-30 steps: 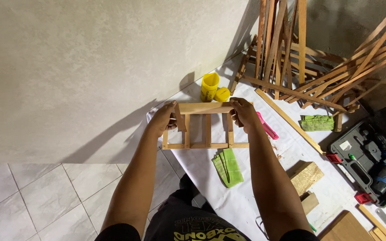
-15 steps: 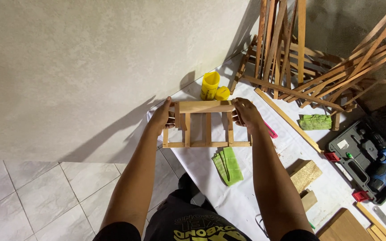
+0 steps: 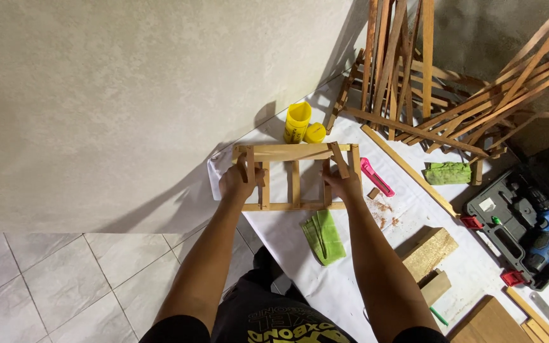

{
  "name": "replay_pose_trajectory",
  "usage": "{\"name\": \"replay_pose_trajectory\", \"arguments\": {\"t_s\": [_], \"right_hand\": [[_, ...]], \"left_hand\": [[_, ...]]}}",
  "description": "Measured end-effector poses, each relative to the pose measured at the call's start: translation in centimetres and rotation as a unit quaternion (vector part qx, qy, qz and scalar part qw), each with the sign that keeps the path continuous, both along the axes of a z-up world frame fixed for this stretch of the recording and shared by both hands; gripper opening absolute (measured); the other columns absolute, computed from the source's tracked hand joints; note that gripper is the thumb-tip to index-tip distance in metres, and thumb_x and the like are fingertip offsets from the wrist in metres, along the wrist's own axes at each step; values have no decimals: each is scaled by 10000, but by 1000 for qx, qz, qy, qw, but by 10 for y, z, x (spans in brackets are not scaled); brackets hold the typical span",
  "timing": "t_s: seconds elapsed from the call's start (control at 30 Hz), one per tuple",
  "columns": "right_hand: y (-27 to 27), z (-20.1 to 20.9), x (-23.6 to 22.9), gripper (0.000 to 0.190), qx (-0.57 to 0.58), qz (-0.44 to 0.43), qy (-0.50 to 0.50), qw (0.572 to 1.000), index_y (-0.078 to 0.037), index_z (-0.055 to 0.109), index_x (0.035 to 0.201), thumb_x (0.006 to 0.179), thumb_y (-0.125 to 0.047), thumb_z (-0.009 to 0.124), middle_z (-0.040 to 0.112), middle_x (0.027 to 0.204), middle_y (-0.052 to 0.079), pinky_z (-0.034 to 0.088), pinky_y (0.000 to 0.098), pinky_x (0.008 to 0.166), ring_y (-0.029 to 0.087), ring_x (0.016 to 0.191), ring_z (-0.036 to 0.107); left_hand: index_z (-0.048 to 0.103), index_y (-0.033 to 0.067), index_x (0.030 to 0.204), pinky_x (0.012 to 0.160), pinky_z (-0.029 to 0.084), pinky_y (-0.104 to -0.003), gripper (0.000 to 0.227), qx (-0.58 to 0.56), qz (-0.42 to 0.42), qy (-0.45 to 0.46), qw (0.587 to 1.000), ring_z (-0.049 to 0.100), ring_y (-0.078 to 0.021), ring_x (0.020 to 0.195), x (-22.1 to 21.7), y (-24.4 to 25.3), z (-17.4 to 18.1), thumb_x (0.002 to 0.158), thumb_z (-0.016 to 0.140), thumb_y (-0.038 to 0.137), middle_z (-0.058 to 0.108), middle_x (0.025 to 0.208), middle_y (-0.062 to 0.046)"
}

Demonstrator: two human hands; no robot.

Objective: The person assembles a small wooden frame at a workbench. They position wood strips on a base board, hammer nails to fasten the joints, fit pieces together, cut a wood strip with a circular saw, and sand a wooden board by hand.

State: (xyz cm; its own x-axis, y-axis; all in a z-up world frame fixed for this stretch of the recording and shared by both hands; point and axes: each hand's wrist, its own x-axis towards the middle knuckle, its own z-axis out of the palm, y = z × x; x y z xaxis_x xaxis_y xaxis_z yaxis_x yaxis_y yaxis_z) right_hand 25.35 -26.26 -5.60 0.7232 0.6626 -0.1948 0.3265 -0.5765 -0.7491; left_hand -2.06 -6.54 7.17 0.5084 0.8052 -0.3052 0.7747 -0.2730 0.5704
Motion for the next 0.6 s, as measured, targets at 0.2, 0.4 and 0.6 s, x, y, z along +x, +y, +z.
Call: {"name": "replay_pose_trajectory", "arguments": {"t_s": [0.2,0.4,0.6], "right_hand": [[6,31,-25,667,-18,-37,-74,996,-275,572,1483,856,-335,791,727,911,103,551,346,757,212,806,700],[5,19,-17,686,33,-3,-110,993,-262,538,1479,840,-299,783,735,956,95,561,356,760,208,833,712],[10,25,-17,691,-99,-6,-134,986,-277,493,1507,880,-403,753,748,941,147,578,412,786,296,889,735]], "left_hand": [[722,195,1146,847,581,-426,457,-10,3,-15,1000,756,-261,970,6,6,-47,854,704,546,789,1010,-38],[707,175,1158,858,564,-468,422,25,-14,-30,999,721,-348,994,4,13,-56,858,717,471,762,1035,-131],[620,112,1255,861,556,-489,444,36,-66,-7,997,717,-370,991,3,18,-48,907,689,379,747,1030,-176]]}}
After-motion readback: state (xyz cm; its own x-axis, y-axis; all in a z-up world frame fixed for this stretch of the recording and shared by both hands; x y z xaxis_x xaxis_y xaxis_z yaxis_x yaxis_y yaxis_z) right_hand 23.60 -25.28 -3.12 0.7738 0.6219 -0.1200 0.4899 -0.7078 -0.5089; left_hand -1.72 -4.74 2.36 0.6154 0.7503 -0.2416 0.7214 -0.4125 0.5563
